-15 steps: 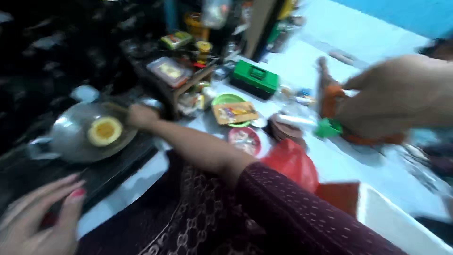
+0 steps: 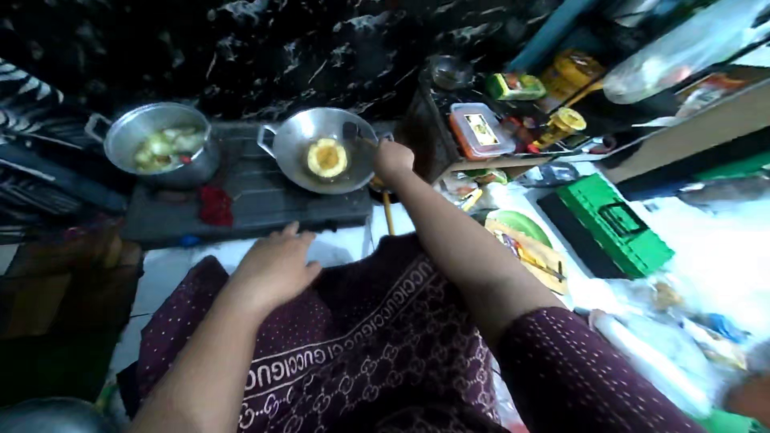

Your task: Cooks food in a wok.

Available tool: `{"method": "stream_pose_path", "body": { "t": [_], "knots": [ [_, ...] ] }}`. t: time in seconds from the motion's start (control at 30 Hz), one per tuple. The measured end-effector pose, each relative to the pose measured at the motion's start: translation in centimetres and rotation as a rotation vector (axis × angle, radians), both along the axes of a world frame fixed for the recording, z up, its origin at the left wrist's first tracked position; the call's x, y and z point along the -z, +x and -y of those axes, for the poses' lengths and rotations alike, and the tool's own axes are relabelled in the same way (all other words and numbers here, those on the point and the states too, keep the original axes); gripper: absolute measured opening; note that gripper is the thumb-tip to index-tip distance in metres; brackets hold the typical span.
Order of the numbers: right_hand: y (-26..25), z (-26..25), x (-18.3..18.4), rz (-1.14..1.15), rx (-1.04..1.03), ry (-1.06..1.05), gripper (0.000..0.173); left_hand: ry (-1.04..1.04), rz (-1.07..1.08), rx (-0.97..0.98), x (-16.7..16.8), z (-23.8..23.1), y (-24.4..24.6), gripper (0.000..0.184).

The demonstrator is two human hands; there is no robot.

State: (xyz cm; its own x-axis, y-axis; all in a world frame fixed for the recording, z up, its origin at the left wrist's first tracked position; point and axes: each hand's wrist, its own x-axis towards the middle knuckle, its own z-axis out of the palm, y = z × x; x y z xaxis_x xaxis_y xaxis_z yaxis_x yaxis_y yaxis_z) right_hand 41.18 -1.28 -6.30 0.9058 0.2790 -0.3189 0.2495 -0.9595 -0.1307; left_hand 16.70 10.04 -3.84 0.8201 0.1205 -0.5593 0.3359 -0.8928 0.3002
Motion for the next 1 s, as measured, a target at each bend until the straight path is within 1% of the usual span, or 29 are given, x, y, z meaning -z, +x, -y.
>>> {"method": "stream_pose_path", "body": {
  "t": [0.17, 0.3, 0.43, 0.53, 0.73, 0.87, 1.0],
  "knots": [
    [0.9, -1.0, 1.2, 0.000, -0.007, -0.060, 0.040, -0.050, -0.006, 0.055, 0.3, -0.1, 0.1, 0.054],
    [2.3, -1.2, 2.8, -0.033, 0.043, -0.049, 0.046, -0.078, -0.032, 0.058, 0.2, -0.5, 0.2, 0.054],
    [3.7, -1.5, 4.4, -0.044, 0.026, -0.043, 0.039, -0.082, -0.016, 0.032, 0.0, -1.0, 0.7, 0.055],
    [3.9, -1.9, 5.0, -0.017, -0.015, -0.055, 0.037, -0.078, -0.020, 0.011, -0.2, -1.5, 1.1, 0.054],
    [2.5, -2.4, 4.3, 0.034, -0.164, -0.077, 0.036, -0.059, 0.011, -0.024, 0.3, -1.8, 1.9, 0.054],
    [2.3, -2.5, 3.8, 0.087, -0.180, -0.064, 0.037, -0.071, 0.007, -0.009, 0.5, -1.7, 1.7, 0.053],
    [1.8, -2.2, 2.7, 0.126, -0.150, -0.035, 0.034, -0.060, -0.001, -0.013, 0.4, -1.5, 1.5, 0.053]
  ]
}}
